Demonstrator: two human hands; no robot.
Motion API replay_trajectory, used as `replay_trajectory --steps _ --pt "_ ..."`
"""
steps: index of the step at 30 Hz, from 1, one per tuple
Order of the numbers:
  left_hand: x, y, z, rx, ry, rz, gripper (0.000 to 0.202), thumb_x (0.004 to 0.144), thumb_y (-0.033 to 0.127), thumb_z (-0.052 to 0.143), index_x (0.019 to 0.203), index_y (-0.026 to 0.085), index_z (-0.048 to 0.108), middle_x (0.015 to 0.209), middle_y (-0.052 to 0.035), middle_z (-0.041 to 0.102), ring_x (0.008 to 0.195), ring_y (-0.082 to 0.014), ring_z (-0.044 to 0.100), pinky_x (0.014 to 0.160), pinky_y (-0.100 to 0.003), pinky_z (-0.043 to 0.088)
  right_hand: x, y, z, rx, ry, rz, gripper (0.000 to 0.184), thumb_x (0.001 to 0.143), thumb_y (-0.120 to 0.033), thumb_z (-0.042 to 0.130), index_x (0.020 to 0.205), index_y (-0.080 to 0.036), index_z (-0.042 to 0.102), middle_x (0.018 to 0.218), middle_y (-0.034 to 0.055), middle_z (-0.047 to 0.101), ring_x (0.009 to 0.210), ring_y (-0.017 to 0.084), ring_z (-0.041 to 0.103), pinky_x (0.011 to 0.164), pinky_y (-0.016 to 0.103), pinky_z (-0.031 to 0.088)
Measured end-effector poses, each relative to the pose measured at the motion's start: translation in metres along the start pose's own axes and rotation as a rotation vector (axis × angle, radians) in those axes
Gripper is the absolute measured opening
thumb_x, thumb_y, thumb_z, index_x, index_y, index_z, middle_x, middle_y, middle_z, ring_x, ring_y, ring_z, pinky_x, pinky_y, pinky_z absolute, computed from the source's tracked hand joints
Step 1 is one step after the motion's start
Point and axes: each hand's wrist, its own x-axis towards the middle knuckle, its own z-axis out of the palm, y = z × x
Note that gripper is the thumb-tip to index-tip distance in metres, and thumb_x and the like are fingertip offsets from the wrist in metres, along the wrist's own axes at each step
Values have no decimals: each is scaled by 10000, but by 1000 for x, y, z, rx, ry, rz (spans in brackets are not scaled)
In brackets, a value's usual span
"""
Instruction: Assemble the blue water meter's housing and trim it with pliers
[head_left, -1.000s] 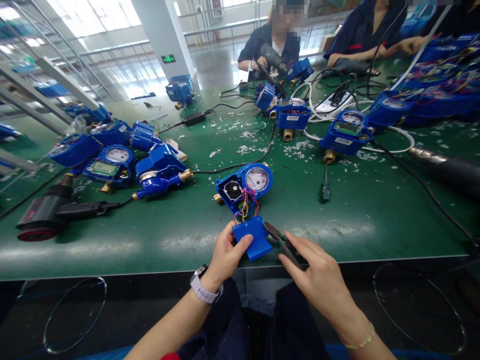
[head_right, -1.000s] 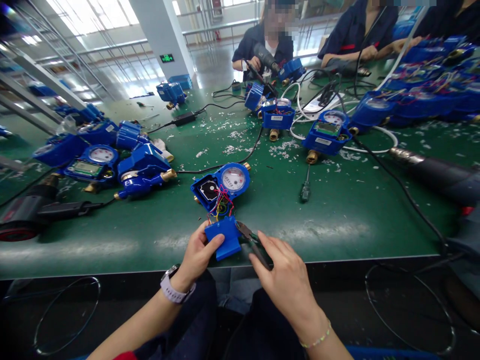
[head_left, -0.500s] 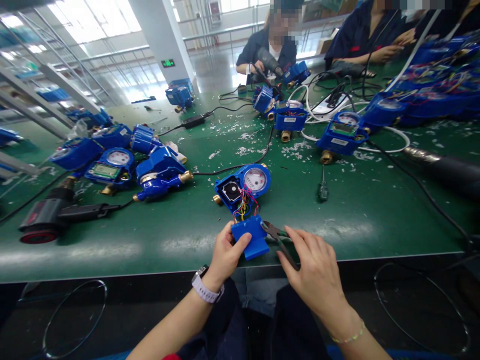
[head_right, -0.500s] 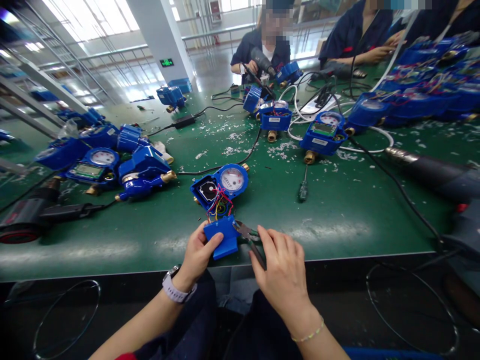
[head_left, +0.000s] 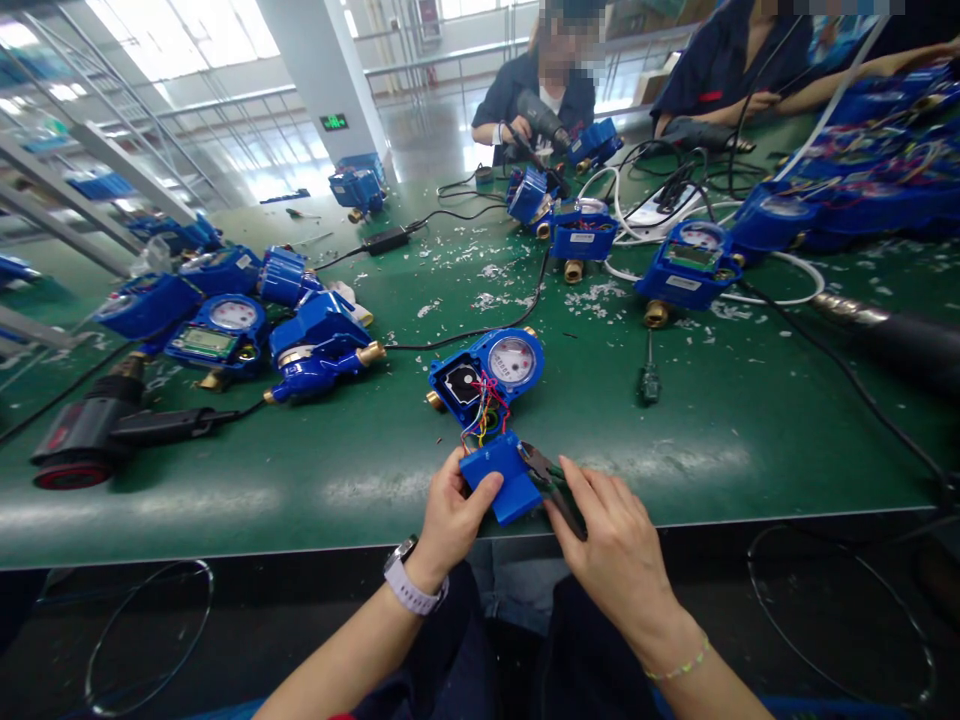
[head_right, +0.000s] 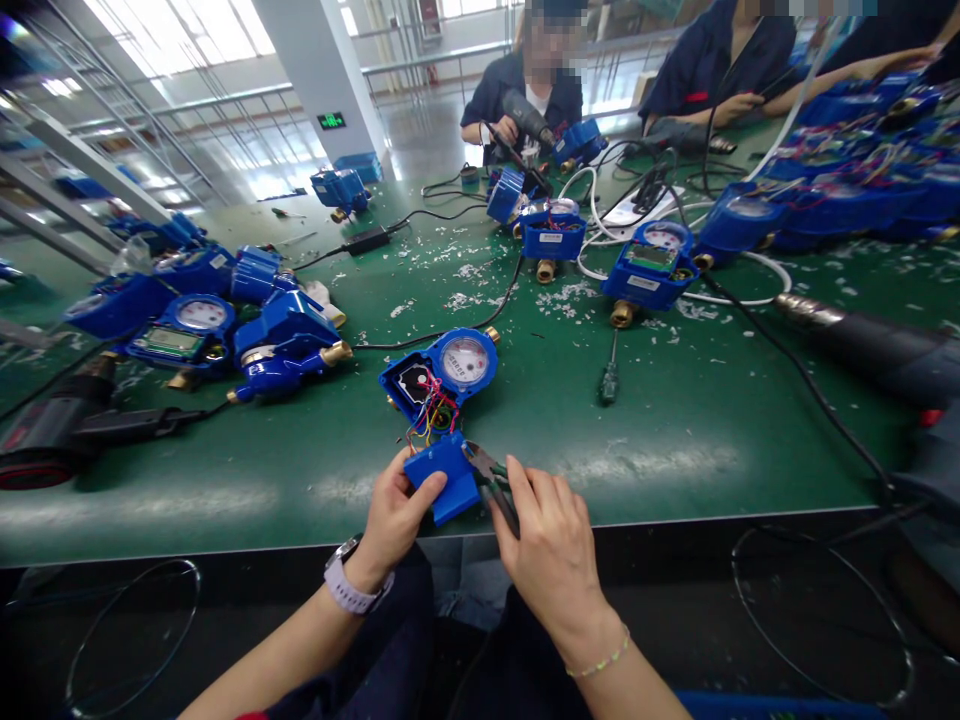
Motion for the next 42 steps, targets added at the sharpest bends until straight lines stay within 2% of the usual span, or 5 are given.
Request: replay_trajectory --steps 8,15,19,26,42 --pt "0 2 4 -36 7 -20 337 797 398 707 970 161 541 813 2 621 722 -123 569 692 -221 492 -2 3 1 360 -108 121 357 1015 -352 432 1230 -97 560 1032 94 634 936 239 601 809 344 466" --pt "1 2 2 -91 -32 -73 370 792 406 714 1010 171 530 847 -4 635 750 -138 595 705 -240 518 8 14 -11 845 -300 488 380 890 -433 573 1159 -171 634 1048 69 661 963 258 602 866 378 459" --pt "1 2 1 -86 -43 -68 360 790 401 719 986 167 529 822 5 617 725 -124 577 685 -226 507 10 19 -22 1202 -438 607 344 857 -466 640 1046 -180 677 990 61 655 909 228 586 795 324 464" --pt "1 5 2 -70 -49 -61 353 782 420 718 923 163 522 769 20 581 675 -107 541 626 -202 481 2 14 -27 1833 -569 709 418 852 -409 692 1211 -199 649 1035 86 621 878 184 570 757 291 490" --pt "0 6 3 -82 -61 -75 350 774 424 722 891 169 512 744 24 569 646 -104 531 602 -204 486 -6 14 -21 1906 -552 753 347 863 -397 686 1143 -192 678 916 66 640 669 126 566 585 226 496"
